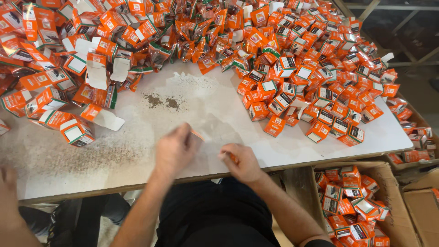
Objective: The person folds small orange cardboard boxes at a workbench, pressing the flaps and base to shape each flat carton into an open box. Finished boxes are placed into cardboard bins beside the table, and the person repeatedly picks new flat cartons from the pile to fold.
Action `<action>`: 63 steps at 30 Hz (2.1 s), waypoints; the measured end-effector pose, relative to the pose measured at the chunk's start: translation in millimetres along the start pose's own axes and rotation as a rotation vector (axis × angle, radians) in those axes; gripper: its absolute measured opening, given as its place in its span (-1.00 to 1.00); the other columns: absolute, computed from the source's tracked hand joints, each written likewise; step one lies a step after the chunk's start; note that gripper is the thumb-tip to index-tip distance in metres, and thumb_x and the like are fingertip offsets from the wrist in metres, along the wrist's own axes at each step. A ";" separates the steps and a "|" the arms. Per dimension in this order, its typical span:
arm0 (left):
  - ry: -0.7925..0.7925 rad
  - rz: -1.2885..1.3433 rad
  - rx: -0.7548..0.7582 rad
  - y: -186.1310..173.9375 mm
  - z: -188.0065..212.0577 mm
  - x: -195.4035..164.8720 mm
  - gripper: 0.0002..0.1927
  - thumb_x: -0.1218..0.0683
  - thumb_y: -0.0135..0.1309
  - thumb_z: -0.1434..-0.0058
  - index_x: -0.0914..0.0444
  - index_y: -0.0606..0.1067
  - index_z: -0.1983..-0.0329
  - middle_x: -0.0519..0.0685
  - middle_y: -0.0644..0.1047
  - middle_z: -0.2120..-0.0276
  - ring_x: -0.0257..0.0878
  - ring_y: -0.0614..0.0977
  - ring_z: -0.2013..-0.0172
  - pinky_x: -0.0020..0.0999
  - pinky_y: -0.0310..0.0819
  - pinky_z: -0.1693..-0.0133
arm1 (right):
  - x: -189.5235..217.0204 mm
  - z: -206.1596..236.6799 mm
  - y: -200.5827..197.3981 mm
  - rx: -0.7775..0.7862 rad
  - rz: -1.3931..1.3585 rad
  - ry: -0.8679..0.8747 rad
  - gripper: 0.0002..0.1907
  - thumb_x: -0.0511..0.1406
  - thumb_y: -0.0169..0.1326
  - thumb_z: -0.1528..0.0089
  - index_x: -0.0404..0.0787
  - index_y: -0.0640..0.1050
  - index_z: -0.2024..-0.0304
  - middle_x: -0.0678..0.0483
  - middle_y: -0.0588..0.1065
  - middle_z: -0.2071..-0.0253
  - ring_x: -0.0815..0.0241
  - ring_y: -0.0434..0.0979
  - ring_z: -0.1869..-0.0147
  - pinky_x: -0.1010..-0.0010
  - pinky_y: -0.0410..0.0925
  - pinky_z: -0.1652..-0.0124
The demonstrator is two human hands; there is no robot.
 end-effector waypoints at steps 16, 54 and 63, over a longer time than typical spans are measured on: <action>-0.101 0.241 -0.107 26.1 20.0 1.6 -0.70 0.07 0.21 -0.21 0.38 0.41 0.22 0.26 0.48 0.22 0.13 0.57 0.29 -0.03 0.50 0.27 | -6.6 -32.6 9.4 0.231 -0.182 0.398 -0.78 -0.26 -0.09 -0.42 -0.22 0.32 -0.05 -0.07 0.52 0.54 0.00 0.62 0.44 0.23 0.40 0.39; 0.205 0.153 0.011 77.9 -28.3 -9.8 -0.48 0.16 0.35 0.00 0.30 0.49 -0.05 0.11 0.53 0.01 0.07 0.61 0.09 -0.10 0.54 0.06 | -14.5 -74.4 -40.7 0.105 0.388 -0.468 -0.58 -0.41 0.23 -0.21 -0.33 0.53 -0.13 -0.03 0.48 -0.12 -0.04 0.45 -0.19 0.18 0.38 -0.12; 0.237 0.136 0.009 89.0 -36.0 -10.4 -0.38 0.17 0.35 0.06 0.32 0.45 -0.11 0.17 0.49 -0.07 0.12 0.57 -0.02 -0.08 0.51 -0.03 | -44.0 -74.4 -17.6 0.133 0.543 -0.458 -0.55 -0.27 0.26 -0.18 -0.17 0.51 -0.11 0.11 0.54 -0.11 0.00 0.35 -0.13 0.03 0.15 -0.10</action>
Point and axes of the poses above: each hand's wrist, its own z-axis away from the middle knuckle, its own y-axis out of the palm, x = y × z, the point moved 6 cm from there along -z, towards the middle knuckle
